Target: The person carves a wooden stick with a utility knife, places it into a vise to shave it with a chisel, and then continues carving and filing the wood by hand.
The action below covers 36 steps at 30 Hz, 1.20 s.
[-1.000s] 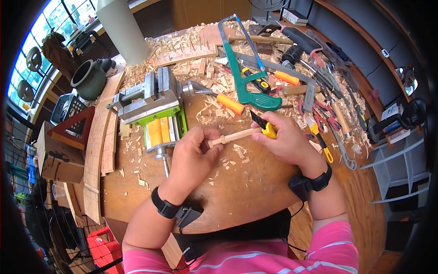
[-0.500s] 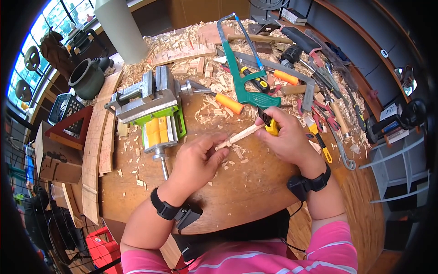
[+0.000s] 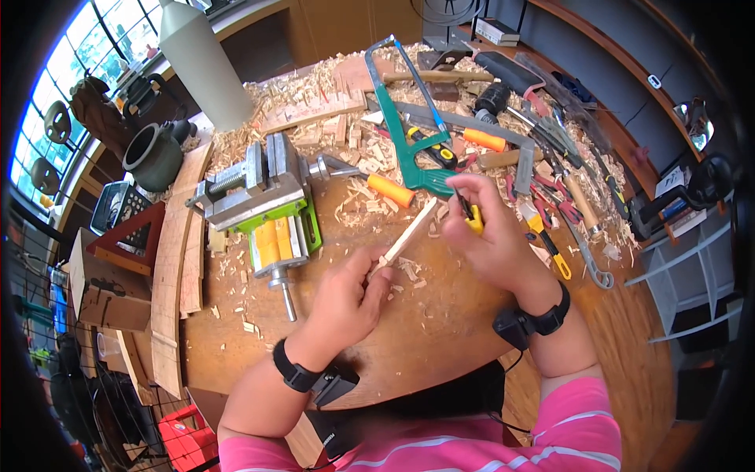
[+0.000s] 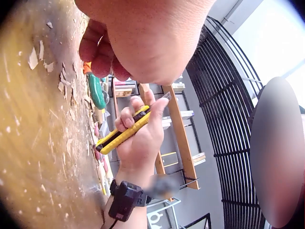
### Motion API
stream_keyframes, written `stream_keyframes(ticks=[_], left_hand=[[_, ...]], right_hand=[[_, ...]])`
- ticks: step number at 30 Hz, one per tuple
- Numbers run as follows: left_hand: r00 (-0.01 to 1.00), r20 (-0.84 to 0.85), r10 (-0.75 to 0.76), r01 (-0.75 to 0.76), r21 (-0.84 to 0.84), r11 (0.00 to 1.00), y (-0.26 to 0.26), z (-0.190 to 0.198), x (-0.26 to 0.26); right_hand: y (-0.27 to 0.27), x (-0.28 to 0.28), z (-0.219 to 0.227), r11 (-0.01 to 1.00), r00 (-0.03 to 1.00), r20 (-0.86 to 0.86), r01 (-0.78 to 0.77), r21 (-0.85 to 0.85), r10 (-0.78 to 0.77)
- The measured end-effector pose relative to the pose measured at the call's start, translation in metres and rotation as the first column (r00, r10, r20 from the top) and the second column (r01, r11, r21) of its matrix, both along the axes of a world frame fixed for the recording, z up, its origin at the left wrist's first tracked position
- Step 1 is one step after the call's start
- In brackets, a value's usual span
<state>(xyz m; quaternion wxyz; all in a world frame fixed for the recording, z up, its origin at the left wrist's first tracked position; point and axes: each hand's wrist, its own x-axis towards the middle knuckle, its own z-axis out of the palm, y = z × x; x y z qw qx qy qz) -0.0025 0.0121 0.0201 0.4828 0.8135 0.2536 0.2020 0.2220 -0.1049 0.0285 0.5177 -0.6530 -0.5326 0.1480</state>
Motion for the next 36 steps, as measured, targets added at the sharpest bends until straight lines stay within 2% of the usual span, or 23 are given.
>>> stream_keyframes(ticks=[1,3,5,7,10,14,16,17,19,22,27,32,34,36], left_hand=[[0.999,0.008,0.032,-0.032,-0.071,0.997,-0.002,0.001,-0.001],[0.998,0.046,0.046,-0.043,-0.07,0.997,-0.004,0.003,-0.001],[0.995,0.079,0.057,-0.052,-0.072,0.996,-0.005,0.004,-0.002],[0.988,0.144,0.049,-0.048,-0.017,0.999,-0.003,0.001,-0.003],[0.982,0.183,0.049,-0.04,-0.052,0.998,-0.004,-0.003,-0.004],[0.972,0.232,0.037,-0.005,-0.137,0.991,-0.007,-0.009,-0.004],[0.961,0.274,0.034,0.059,-0.324,0.944,-0.01,-0.005,-0.005],[0.961,0.275,0.035,0.059,-0.325,0.944,-0.011,-0.001,-0.005],[0.942,0.336,0.003,0.165,-0.469,0.868,-0.013,0.005,-0.004],[0.912,0.409,-0.019,0.255,-0.531,0.808,-0.012,0.002,-0.005],[0.921,0.388,-0.027,0.252,-0.543,0.801,-0.011,0.005,-0.006],[0.923,0.383,-0.028,0.25,-0.544,0.801,-0.014,0.007,-0.004],[0.945,0.328,0.011,0.181,-0.548,0.817,-0.017,0.011,-0.002],[0.939,0.344,0.022,0.181,-0.546,0.818,-0.02,0.009,0.0]], right_hand=[[-0.003,0.001,0.002,0.999,0.999,-0.048,0.005,0.051,-0.002],[-0.007,0.0,0.006,0.997,0.999,0.004,-0.04,0.069,0.04],[-0.01,-0.003,0.009,0.984,0.986,-0.022,-0.166,-0.071,0.165],[-0.007,-0.01,0.011,0.985,0.985,0.001,-0.173,-0.013,0.173],[-0.004,-0.014,0.013,0.969,0.969,0.026,-0.247,0.001,0.247],[-0.002,-0.022,0.004,0.978,0.977,0.081,-0.202,0.05,0.197],[-0.001,-0.028,0.003,0.984,0.982,0.091,-0.169,0.05,0.164],[-0.001,-0.03,0.004,0.985,0.984,0.072,-0.164,0.044,0.161],[0.0,-0.033,0.005,0.986,0.986,0.057,-0.16,0.038,0.158],[-0.001,-0.038,0.007,0.988,0.986,0.058,-0.155,0.013,0.154],[-0.002,-0.047,0.009,0.992,0.992,-0.044,-0.118,-0.035,0.117],[0.001,-0.052,0.009,0.995,0.995,-0.039,-0.093,-0.034,0.091],[0.002,-0.053,0.008,0.996,0.996,-0.021,-0.087,-0.028,0.087],[0.002,-0.055,0.01,0.996,0.997,-0.034,-0.077,-0.045,0.076]])
